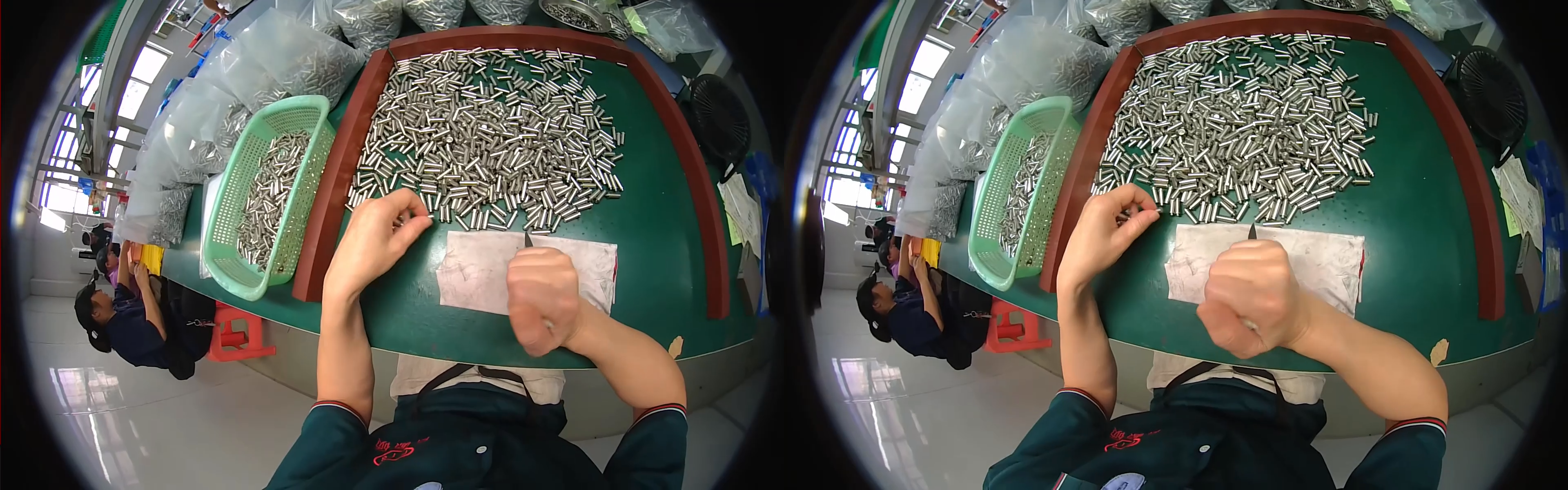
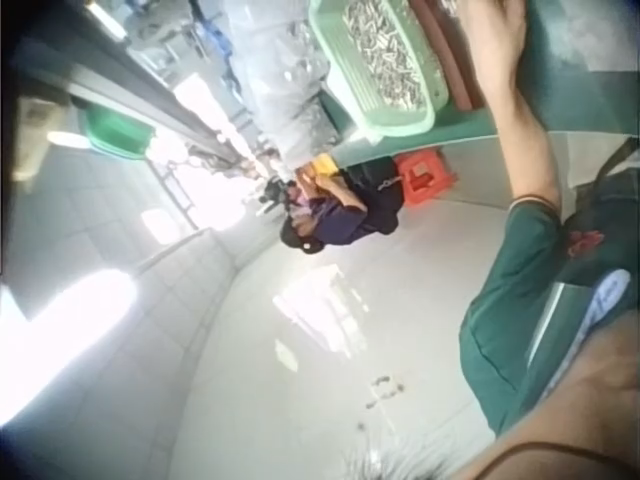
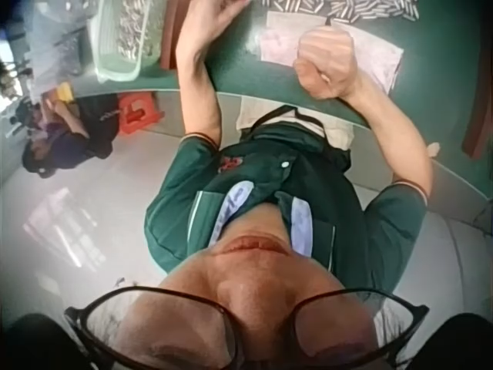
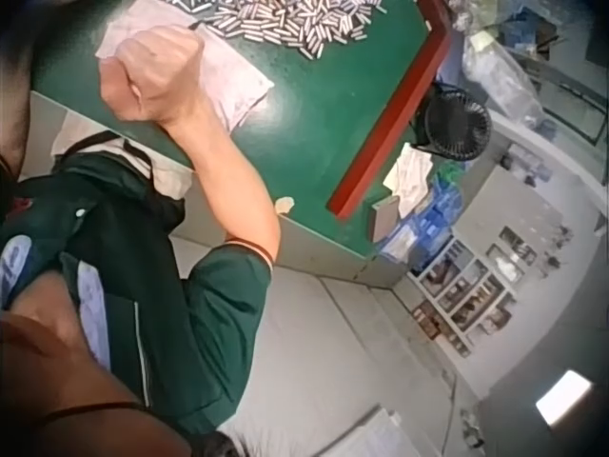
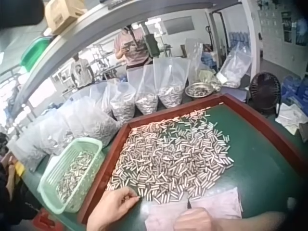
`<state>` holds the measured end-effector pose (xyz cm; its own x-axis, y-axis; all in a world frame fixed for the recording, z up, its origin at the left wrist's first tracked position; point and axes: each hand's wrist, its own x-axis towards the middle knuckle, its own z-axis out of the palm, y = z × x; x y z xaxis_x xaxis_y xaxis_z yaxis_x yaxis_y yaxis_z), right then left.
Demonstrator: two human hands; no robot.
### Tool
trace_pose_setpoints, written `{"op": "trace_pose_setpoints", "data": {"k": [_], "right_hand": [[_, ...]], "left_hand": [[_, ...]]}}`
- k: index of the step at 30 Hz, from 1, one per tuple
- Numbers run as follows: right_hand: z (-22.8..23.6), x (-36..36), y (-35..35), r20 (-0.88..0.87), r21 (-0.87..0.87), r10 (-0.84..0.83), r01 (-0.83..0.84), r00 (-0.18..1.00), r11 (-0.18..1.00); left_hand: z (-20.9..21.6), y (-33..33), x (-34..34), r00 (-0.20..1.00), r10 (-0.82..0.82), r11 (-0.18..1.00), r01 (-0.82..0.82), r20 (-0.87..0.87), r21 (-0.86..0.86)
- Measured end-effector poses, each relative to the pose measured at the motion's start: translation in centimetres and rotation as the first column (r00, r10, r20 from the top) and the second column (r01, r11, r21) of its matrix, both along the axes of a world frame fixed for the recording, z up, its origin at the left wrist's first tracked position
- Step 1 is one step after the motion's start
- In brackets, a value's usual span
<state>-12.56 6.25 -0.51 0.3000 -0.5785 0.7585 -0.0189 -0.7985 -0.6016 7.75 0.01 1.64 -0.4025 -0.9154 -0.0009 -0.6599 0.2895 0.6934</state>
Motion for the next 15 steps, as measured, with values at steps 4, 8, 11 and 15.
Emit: {"op": "trace_pose_setpoints", "data": {"k": [4, 8, 11, 15], "right_hand": [[-0.2, 0.1, 0.3, 0.59, 0.39, -0.071, -0.207, 0.804, 0.897], [1.2, 0.4, 0.2, 0.727, 0.56, -0.178, -0.422, 0.663, 0.713], [0.5, 0.6, 0.1, 0.696, 0.59, -0.16, -0.43, 0.7, 0.683], [0.3, 0.9, 0.0, 0.698, 0.622, -0.19, -0.454, 0.69, 0.638]], "left_hand": [[0.1, 1.7, -2.5, 0.964, -0.262, 0.958, 0.265, -0.041, 0.111], [-0.2, 2.6, -3.1, 0.95, -0.313, 0.947, 0.312, -0.005, 0.078], [-0.6, 2.3, -3.6, 0.945, -0.326, 0.943, 0.322, 0.037, 0.086], [-0.4, 2.5, -3.5, 0.95, -0.308, 0.949, 0.302, 0.049, 0.093]]}}
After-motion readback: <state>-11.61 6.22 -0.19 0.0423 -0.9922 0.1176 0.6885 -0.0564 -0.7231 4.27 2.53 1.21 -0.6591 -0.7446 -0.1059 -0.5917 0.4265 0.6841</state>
